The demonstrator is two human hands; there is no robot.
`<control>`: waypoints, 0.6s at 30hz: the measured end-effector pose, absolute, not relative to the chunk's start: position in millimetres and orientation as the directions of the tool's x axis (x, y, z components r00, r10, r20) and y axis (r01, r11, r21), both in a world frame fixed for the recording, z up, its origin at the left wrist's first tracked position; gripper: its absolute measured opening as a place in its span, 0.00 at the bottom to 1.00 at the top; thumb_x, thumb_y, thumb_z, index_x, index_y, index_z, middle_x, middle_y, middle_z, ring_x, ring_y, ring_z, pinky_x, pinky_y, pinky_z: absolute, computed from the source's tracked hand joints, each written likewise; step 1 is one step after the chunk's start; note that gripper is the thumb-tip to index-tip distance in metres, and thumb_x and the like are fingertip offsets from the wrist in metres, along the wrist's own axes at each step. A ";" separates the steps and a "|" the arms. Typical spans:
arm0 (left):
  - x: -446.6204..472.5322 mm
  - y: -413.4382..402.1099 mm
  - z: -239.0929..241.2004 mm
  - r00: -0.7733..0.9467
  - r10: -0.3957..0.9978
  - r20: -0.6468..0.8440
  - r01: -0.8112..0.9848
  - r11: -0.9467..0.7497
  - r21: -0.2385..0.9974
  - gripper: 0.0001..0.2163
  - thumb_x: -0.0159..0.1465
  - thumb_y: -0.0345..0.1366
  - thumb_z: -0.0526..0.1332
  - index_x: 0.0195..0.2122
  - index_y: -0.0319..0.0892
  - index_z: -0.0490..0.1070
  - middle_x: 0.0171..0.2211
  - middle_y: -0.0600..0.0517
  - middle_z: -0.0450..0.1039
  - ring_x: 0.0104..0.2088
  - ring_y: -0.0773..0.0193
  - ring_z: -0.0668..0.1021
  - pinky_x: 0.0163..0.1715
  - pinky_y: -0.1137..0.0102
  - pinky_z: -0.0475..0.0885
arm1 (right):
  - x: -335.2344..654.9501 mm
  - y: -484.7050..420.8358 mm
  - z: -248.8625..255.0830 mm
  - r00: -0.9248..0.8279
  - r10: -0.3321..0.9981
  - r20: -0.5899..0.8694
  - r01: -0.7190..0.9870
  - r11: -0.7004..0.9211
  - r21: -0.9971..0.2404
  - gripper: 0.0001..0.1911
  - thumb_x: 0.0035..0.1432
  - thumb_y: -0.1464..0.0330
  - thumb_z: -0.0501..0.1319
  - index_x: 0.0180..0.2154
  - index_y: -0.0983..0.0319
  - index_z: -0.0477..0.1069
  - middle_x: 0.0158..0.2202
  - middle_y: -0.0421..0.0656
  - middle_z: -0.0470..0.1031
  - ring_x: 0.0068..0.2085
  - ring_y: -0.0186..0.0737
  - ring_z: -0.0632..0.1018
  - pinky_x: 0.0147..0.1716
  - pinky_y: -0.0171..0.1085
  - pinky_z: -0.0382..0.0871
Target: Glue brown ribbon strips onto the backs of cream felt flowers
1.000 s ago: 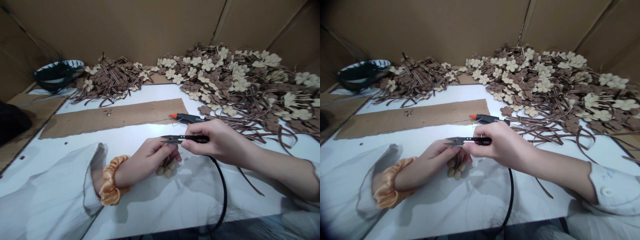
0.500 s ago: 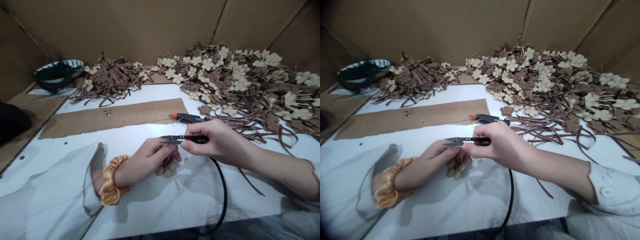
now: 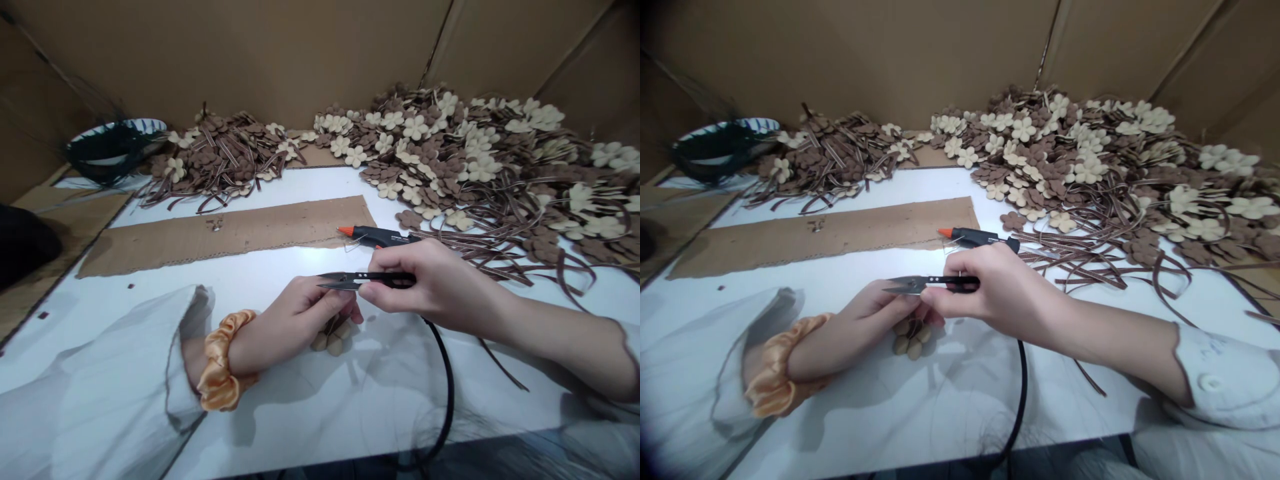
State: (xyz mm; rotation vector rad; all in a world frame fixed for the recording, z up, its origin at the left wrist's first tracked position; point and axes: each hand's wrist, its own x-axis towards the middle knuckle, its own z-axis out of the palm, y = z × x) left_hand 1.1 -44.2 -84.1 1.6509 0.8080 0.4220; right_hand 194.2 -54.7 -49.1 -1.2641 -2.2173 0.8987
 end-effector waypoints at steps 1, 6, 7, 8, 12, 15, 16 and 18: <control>1.0 -44.2 -84.3 0.696 0.703 -0.148 0.276 -0.071 0.959 0.18 0.66 0.40 0.48 0.29 0.35 0.72 0.17 0.52 0.68 0.17 0.70 0.69 0.19 0.76 0.63 | 194.0 -55.0 -49.0 -0.489 0.871 0.048 0.590 0.370 -0.717 0.13 0.55 0.64 0.59 0.21 0.63 0.70 0.16 0.33 0.58 0.20 0.27 0.56 0.17 0.28 0.48; 0.8 -44.5 -83.5 0.694 0.704 -0.150 0.294 -0.086 0.952 0.17 0.65 0.39 0.48 0.29 0.35 0.72 0.18 0.53 0.67 0.17 0.71 0.68 0.19 0.76 0.63 | 193.6 -55.4 -49.2 -0.481 0.873 0.074 0.591 0.385 -0.709 0.13 0.55 0.65 0.59 0.21 0.63 0.70 0.16 0.33 0.59 0.20 0.27 0.55 0.17 0.29 0.48; 1.0 -44.7 -82.9 0.690 0.707 -0.154 0.301 -0.087 0.950 0.18 0.65 0.39 0.48 0.29 0.35 0.72 0.18 0.53 0.67 0.17 0.71 0.68 0.19 0.76 0.63 | 193.5 -55.5 -49.4 -0.480 0.874 0.076 0.594 0.387 -0.705 0.13 0.55 0.65 0.59 0.21 0.63 0.70 0.16 0.33 0.59 0.20 0.27 0.55 0.17 0.29 0.48; 1.1 -45.0 -82.4 0.688 0.708 -0.160 0.307 -0.085 0.948 0.18 0.65 0.40 0.48 0.29 0.35 0.72 0.18 0.53 0.66 0.17 0.71 0.68 0.19 0.76 0.63 | 193.5 -55.7 -49.6 -0.477 0.875 0.077 0.598 0.388 -0.702 0.13 0.56 0.64 0.59 0.21 0.63 0.70 0.16 0.33 0.59 0.20 0.27 0.55 0.18 0.29 0.48; 1.7 -45.7 -81.2 0.676 0.720 -0.158 0.305 -0.079 0.949 0.17 0.65 0.39 0.48 0.28 0.36 0.72 0.18 0.53 0.66 0.18 0.71 0.67 0.19 0.76 0.62 | 192.8 -57.5 -48.8 -0.463 0.885 0.043 0.618 0.358 -0.700 0.14 0.55 0.64 0.59 0.21 0.63 0.69 0.17 0.34 0.60 0.20 0.27 0.57 0.18 0.30 0.49; 2.2 -45.7 -80.9 0.675 0.724 -0.143 0.282 -0.074 0.957 0.17 0.66 0.40 0.48 0.27 0.37 0.70 0.20 0.53 0.67 0.19 0.71 0.67 0.20 0.76 0.62 | 193.6 -57.4 -44.0 -0.437 0.899 0.017 0.648 0.327 -0.688 0.14 0.55 0.62 0.59 0.22 0.63 0.68 0.17 0.34 0.58 0.20 0.27 0.57 0.18 0.30 0.50; 2.6 -45.7 -80.6 0.673 0.727 -0.136 0.269 -0.069 0.961 0.17 0.66 0.41 0.48 0.27 0.37 0.69 0.21 0.53 0.67 0.21 0.71 0.68 0.21 0.76 0.63 | 194.5 -56.7 -41.4 -0.407 0.913 0.021 0.662 0.311 -0.682 0.14 0.55 0.61 0.58 0.22 0.63 0.67 0.17 0.35 0.57 0.20 0.28 0.57 0.18 0.30 0.50; 3.7 -45.5 -79.7 0.667 0.735 -0.121 0.234 -0.053 0.971 0.17 0.66 0.42 0.48 0.27 0.37 0.67 0.24 0.52 0.68 0.24 0.70 0.70 0.25 0.76 0.65 | 197.7 -54.2 -34.7 -0.324 0.945 0.045 0.686 0.267 -0.677 0.17 0.57 0.60 0.57 0.20 0.62 0.64 0.17 0.35 0.57 0.20 0.28 0.58 0.18 0.30 0.50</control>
